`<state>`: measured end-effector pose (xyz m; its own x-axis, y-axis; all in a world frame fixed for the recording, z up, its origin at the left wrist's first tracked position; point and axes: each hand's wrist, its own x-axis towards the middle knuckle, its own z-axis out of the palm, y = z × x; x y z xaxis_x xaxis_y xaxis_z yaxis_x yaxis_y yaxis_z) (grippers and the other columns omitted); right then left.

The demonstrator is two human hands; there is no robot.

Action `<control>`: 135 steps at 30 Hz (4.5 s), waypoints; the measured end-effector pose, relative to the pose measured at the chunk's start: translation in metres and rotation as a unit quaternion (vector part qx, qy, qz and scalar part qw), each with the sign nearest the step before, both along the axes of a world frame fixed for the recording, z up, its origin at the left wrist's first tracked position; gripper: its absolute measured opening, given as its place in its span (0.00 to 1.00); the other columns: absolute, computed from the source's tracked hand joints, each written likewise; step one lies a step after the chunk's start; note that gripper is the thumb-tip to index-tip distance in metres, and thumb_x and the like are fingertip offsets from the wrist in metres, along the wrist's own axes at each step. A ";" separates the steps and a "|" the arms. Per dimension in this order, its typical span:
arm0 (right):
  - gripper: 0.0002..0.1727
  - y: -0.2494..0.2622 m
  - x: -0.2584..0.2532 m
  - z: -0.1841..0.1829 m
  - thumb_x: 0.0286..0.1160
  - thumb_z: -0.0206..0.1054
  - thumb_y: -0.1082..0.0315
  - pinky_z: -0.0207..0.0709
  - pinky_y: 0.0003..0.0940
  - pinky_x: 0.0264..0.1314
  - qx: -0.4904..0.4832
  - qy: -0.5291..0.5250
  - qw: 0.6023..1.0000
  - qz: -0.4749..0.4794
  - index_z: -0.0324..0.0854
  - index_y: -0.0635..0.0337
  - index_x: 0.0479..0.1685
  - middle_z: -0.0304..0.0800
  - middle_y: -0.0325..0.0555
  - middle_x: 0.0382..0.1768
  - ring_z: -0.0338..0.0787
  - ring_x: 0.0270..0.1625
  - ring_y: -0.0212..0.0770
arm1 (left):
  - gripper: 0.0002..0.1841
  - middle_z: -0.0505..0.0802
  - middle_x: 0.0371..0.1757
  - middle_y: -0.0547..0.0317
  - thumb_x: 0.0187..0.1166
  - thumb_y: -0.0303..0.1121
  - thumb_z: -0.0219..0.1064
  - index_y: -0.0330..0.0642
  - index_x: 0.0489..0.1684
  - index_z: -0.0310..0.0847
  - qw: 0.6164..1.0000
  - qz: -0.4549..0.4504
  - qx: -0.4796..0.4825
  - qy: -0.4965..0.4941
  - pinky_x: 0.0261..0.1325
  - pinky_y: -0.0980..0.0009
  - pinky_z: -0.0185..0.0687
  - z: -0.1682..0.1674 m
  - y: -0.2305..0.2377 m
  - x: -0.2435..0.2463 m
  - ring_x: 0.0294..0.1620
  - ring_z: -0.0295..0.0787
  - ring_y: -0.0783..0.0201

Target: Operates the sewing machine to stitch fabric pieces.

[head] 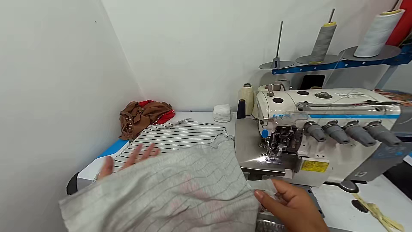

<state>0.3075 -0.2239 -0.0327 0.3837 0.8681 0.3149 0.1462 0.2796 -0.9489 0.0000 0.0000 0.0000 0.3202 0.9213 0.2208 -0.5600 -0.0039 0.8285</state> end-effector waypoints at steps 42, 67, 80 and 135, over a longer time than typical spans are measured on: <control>0.14 0.004 0.072 -0.044 0.80 0.56 0.74 0.69 0.30 0.73 0.173 -0.530 0.797 -0.232 0.88 0.53 0.49 0.95 0.41 0.54 0.86 0.65 0.38 | 0.18 0.91 0.68 0.57 0.78 0.44 0.68 0.45 0.60 0.86 0.573 0.006 0.738 0.355 0.55 0.61 0.84 -0.024 -0.072 0.222 0.59 0.90 0.56; 0.18 0.010 0.067 -0.035 0.88 0.52 0.62 0.66 0.42 0.61 0.089 -0.513 0.801 -0.295 0.92 0.48 0.55 0.95 0.37 0.58 0.86 0.57 0.40 | 0.15 0.96 0.56 0.56 0.89 0.36 0.57 0.42 0.49 0.93 0.637 0.022 0.700 0.323 0.62 0.70 0.85 -0.029 -0.067 0.227 0.60 0.92 0.63; 0.18 0.011 0.064 -0.037 0.87 0.54 0.61 0.67 0.41 0.59 0.084 -0.503 0.800 -0.317 0.93 0.44 0.55 0.92 0.43 0.48 0.83 0.54 0.44 | 0.15 0.94 0.53 0.57 0.88 0.34 0.54 0.44 0.53 0.90 0.599 0.064 0.741 0.297 0.65 0.69 0.81 -0.036 -0.061 0.227 0.59 0.90 0.61; 0.23 0.014 0.054 -0.042 0.90 0.50 0.50 0.68 0.45 0.44 0.032 -0.485 0.780 -0.394 0.94 0.44 0.55 0.85 0.50 0.37 0.83 0.40 0.48 | 0.15 0.95 0.56 0.55 0.83 0.35 0.60 0.40 0.55 0.91 0.610 0.028 0.720 0.331 0.63 0.67 0.84 -0.029 -0.072 0.231 0.59 0.91 0.60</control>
